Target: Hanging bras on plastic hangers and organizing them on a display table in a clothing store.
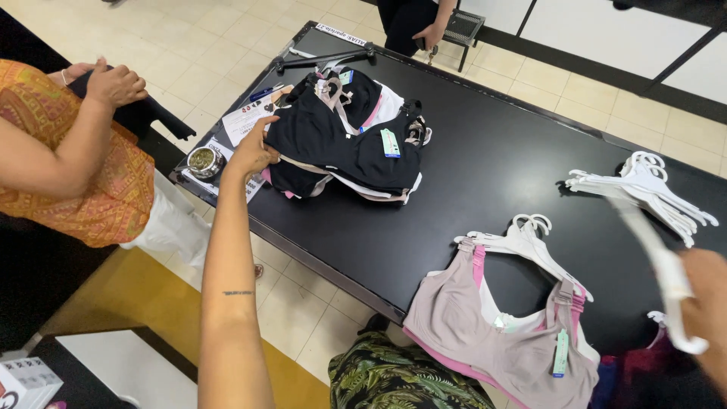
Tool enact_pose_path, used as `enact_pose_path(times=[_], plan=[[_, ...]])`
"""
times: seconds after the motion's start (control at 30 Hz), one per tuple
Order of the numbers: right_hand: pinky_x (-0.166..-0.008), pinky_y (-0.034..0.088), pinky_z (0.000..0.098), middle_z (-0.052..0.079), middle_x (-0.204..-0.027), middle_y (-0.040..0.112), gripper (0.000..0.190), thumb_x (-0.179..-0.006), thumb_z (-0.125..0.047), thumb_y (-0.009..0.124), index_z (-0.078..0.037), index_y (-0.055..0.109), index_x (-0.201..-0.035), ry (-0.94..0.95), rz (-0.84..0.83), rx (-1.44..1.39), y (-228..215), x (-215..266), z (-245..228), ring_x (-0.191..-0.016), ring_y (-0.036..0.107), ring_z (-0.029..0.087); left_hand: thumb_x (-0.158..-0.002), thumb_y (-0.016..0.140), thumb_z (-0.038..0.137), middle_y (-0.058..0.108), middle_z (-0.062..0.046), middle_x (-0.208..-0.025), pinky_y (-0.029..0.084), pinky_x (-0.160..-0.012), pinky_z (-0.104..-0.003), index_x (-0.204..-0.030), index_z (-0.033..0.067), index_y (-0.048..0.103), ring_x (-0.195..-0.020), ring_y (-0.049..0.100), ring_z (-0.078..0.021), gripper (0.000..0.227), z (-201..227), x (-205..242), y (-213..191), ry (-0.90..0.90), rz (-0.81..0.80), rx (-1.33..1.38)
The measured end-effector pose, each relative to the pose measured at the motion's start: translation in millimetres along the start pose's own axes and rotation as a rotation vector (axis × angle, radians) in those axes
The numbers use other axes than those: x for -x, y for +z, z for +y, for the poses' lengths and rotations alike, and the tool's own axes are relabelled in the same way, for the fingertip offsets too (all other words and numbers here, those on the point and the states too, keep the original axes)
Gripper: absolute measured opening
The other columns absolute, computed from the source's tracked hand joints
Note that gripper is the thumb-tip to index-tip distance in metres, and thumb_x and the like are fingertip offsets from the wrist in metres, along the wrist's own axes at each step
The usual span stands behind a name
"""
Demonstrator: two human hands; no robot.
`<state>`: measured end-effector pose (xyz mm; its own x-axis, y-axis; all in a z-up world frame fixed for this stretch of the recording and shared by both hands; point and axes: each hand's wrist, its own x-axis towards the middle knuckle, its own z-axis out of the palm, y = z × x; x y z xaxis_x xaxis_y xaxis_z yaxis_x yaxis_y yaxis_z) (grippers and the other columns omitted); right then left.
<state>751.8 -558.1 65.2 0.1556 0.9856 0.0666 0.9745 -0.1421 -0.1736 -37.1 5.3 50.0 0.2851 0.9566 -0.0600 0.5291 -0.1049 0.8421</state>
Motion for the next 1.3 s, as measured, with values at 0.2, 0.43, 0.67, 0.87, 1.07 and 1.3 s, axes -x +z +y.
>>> enact_pose_path(times=[0.2,0.43,0.67,0.87,1.07,1.3], plan=[[-0.104,0.059,0.0511,0.014,-0.112,0.081,0.044,-0.064,-0.003,0.089,-0.009,0.081,-0.107,-0.154,0.112,-0.348,144,-159,-260,-0.115,0.077,0.044,-0.094,0.08,0.007,0.072,-0.011,-0.098,0.062,-0.081,-0.039,-0.135,0.0176,0.084,-0.08,0.08,-0.0264,0.043,-11,-29,4,0.155,0.156,-0.07],[-0.094,0.06,0.0484,0.015,-0.111,0.075,0.037,-0.083,-0.004,0.089,-0.006,0.079,-0.119,-0.066,0.323,-0.455,209,-274,-372,-0.107,0.075,0.041,-0.094,0.074,0.011,0.071,-0.007,-0.087,0.063,-0.082,-0.039,-0.107,0.0271,0.091,-0.078,0.078,-0.0287,0.027,41,-51,22,0.366,0.299,-0.139],[-0.084,0.054,0.0506,0.017,-0.1,0.073,0.01,-0.108,-0.015,0.08,-0.007,0.077,-0.113,0.119,0.438,-0.642,220,-299,-339,-0.095,0.072,0.038,-0.089,0.069,-0.001,0.066,-0.01,-0.076,0.06,-0.08,-0.046,-0.112,0.0107,0.072,-0.077,0.078,-0.0348,0.026,113,-57,-6,0.504,0.202,-0.036],[-0.095,0.057,0.0403,0.015,-0.127,0.066,0.029,-0.104,-0.026,0.087,-0.001,0.075,-0.115,-0.273,0.611,-0.502,129,-298,-394,-0.104,0.07,0.028,-0.082,0.062,0.003,0.058,0.005,-0.058,0.05,-0.072,-0.037,-0.101,0.0191,0.051,-0.057,0.056,-0.0184,0.027,202,-64,-12,0.419,0.161,-0.104],[-0.081,0.058,0.0439,0.027,-0.161,0.047,0.096,-0.082,0.019,0.073,-0.02,0.056,-0.168,-0.481,0.554,-0.205,122,-270,-472,-0.11,0.066,0.038,-0.088,0.064,0.002,0.04,0.004,-0.062,0.037,-0.063,-0.038,-0.099,0.0211,0.048,-0.062,0.038,-0.0182,0.028,288,-44,7,0.498,0.007,-0.15],[-0.072,0.057,0.0442,0.022,-0.17,0.025,0.066,-0.095,0.001,0.07,-0.018,0.068,-0.159,-0.155,0.792,-0.277,126,-284,-446,-0.091,0.056,0.032,-0.093,0.059,0.008,0.051,0.006,-0.069,0.04,-0.066,-0.037,-0.101,0.0226,0.058,-0.071,0.045,-0.0162,0.017,366,16,-39,0.634,-0.186,-0.389]])
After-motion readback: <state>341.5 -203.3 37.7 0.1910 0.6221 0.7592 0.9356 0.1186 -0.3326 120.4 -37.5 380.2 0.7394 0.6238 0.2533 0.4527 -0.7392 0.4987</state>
